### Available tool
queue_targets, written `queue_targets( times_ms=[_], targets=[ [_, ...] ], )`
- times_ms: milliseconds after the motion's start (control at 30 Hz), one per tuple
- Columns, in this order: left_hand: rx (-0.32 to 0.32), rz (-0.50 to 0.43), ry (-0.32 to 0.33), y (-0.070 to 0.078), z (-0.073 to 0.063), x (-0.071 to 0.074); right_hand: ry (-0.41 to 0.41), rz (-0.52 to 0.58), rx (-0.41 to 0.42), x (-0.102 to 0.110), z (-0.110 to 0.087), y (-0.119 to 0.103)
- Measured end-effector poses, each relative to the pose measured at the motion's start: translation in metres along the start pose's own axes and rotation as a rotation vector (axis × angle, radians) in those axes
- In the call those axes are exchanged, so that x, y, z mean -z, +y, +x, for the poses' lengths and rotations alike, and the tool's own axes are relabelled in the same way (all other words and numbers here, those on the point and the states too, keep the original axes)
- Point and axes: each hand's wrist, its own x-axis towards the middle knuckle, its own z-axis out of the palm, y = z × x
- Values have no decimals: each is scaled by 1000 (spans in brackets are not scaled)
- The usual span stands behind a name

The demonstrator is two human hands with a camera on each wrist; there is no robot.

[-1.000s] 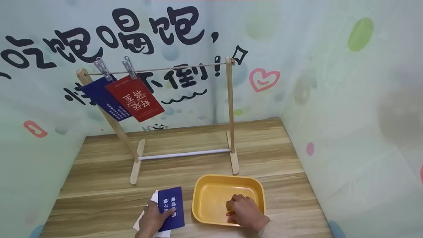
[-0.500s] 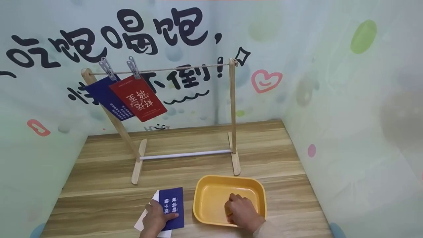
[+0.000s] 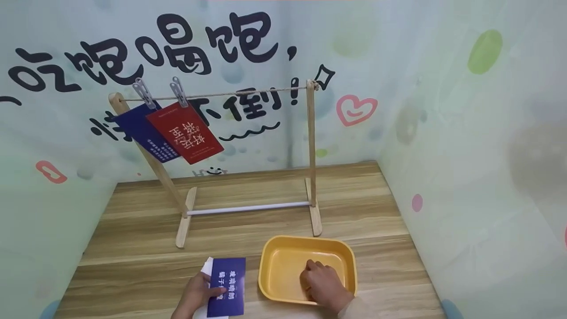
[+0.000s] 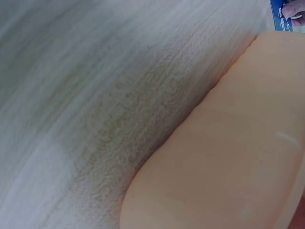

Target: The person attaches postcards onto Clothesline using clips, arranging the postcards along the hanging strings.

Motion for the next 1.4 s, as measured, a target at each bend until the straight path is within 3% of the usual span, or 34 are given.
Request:
queue_targets(
  times_ms=[100, 300, 400, 600, 767, 1000, 1167, 1400],
  targets=[
    [-42, -72, -56, -8, 4, 10, -6, 5, -3, 1, 1, 0],
    [-7, -253, -142, -17, 6, 19, -13, -33, -8, -1, 2, 0],
    [-2, -293, -161, -19, 6, 20, 12, -53, -10, -2, 1, 0],
    [-16, -260, -143, -20, 6, 20, 55, -53, -30, -4, 1, -1],
    [-5, -240, -139, -21, 5, 19, 34, 36, -44, -5, 1, 0],
    [-3, -216, -130, -22, 5, 18, 45, 125, 53, -6, 2, 4],
    [-21, -162, -127, -21, 7, 17, 32, 196, 69, -7, 1, 6],
    [-34, -116, -119, -22, 8, 15, -3, 191, 1, -4, 2, 3]
  ],
)
